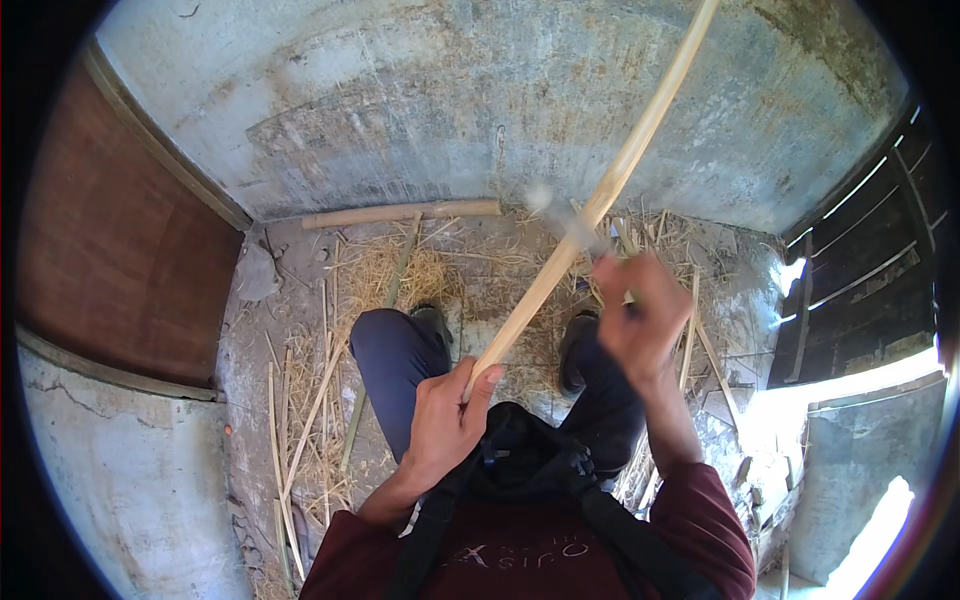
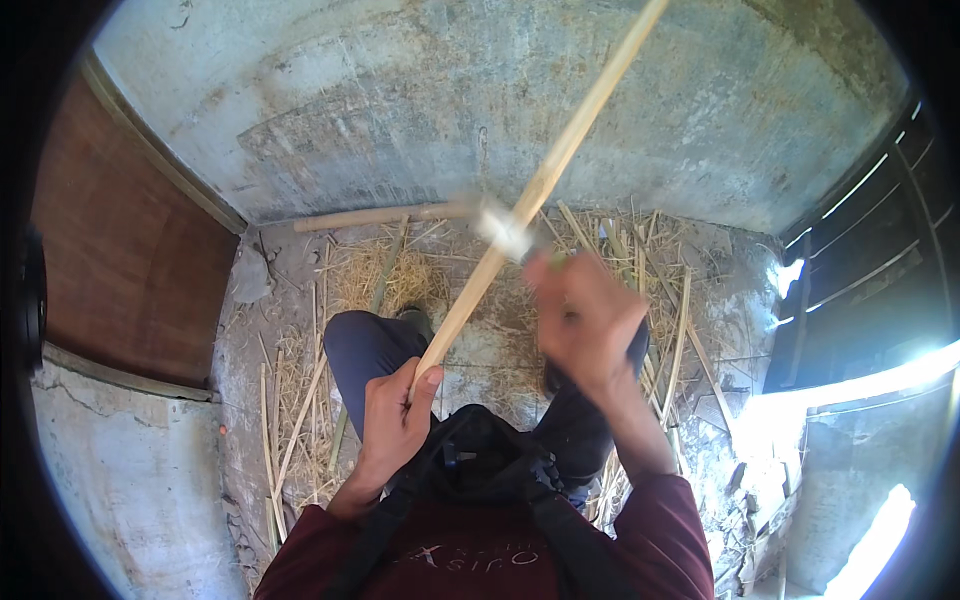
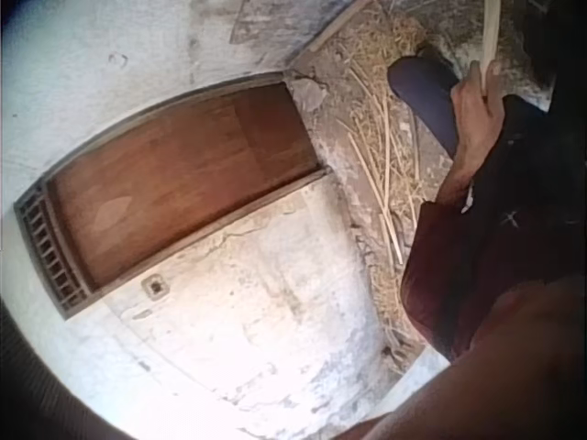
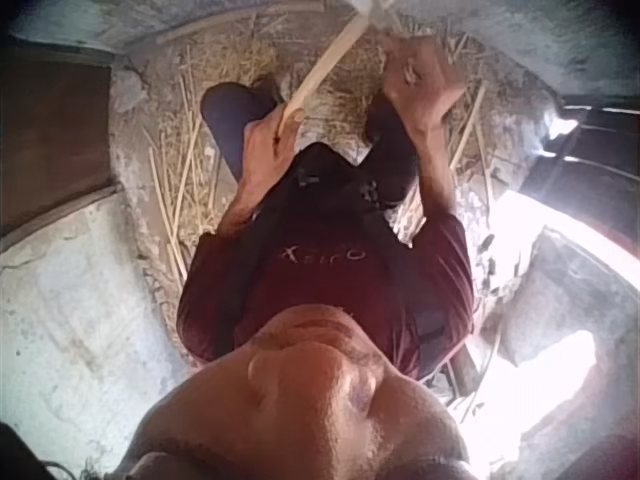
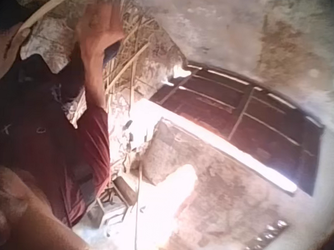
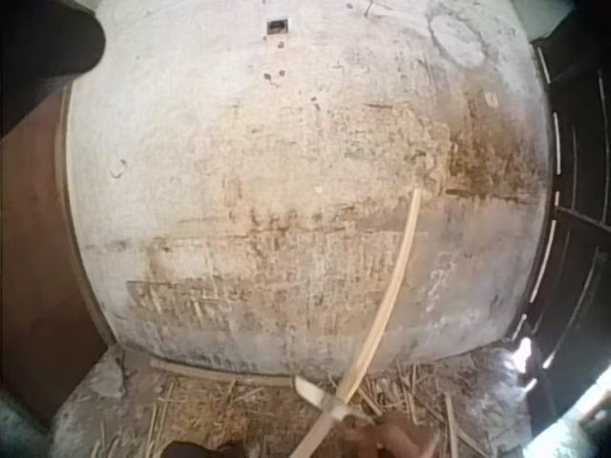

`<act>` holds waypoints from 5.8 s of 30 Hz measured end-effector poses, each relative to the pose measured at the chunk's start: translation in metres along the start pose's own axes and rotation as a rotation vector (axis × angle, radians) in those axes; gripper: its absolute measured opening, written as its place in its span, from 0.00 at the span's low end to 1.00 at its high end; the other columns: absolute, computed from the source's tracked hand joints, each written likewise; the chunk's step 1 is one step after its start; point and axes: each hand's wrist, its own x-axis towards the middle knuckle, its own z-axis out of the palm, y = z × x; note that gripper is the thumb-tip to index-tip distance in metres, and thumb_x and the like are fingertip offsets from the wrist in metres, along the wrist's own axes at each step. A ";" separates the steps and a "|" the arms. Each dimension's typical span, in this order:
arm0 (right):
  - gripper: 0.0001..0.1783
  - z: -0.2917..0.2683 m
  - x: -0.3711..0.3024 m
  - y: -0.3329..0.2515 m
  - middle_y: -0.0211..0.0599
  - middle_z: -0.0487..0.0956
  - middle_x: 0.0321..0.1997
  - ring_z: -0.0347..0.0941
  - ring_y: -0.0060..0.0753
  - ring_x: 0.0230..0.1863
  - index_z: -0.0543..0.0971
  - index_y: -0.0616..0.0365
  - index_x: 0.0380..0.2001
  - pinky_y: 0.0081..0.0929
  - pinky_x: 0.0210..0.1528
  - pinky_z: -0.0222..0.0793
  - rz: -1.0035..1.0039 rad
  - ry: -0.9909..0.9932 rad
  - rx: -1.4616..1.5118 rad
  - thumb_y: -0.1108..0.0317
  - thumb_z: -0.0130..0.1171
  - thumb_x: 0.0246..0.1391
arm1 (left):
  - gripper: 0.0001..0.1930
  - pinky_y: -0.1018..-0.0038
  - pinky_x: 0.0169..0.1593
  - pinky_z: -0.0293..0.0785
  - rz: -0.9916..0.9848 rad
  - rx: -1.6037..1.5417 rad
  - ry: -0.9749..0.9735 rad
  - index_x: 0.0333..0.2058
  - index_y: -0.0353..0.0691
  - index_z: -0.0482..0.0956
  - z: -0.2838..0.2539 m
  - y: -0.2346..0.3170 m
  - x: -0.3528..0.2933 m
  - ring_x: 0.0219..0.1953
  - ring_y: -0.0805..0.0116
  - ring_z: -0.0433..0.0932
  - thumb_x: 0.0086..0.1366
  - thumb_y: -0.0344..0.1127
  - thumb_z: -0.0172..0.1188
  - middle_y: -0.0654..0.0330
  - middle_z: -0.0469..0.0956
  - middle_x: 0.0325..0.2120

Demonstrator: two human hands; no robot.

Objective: The person uses a knife to shave layers off a wooden stick, repeatedly pulling the blade along the surface to smooth or thin it while holding the stick in their other hand.

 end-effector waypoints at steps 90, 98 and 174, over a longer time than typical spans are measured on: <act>0.07 0.009 0.014 0.024 0.34 0.78 0.25 0.73 0.35 0.17 0.85 0.56 0.31 0.33 0.18 0.64 -0.041 -0.010 0.019 0.74 0.77 0.51 | 0.16 0.61 0.23 0.64 -0.048 0.028 0.042 0.32 0.32 0.75 -0.013 -0.006 -0.014 0.15 0.49 0.70 0.80 0.37 0.59 0.48 0.67 0.15; 0.07 -0.005 0.019 0.026 0.34 0.80 0.26 0.75 0.34 0.19 0.84 0.57 0.34 0.30 0.23 0.68 0.010 -0.137 0.096 0.72 0.75 0.57 | 0.16 0.62 0.23 0.64 -0.065 0.026 0.028 0.34 0.32 0.77 -0.015 -0.012 -0.022 0.14 0.54 0.69 0.81 0.38 0.59 0.50 0.67 0.15; 0.13 -0.001 0.029 0.009 0.30 0.76 0.22 0.71 0.28 0.16 0.80 0.54 0.24 0.30 0.16 0.62 -0.219 -0.066 0.018 0.71 0.78 0.51 | 0.18 0.65 0.24 0.61 -0.068 -0.163 -0.071 0.36 0.33 0.77 -0.025 -0.022 -0.022 0.17 0.67 0.64 0.83 0.41 0.55 0.55 0.65 0.16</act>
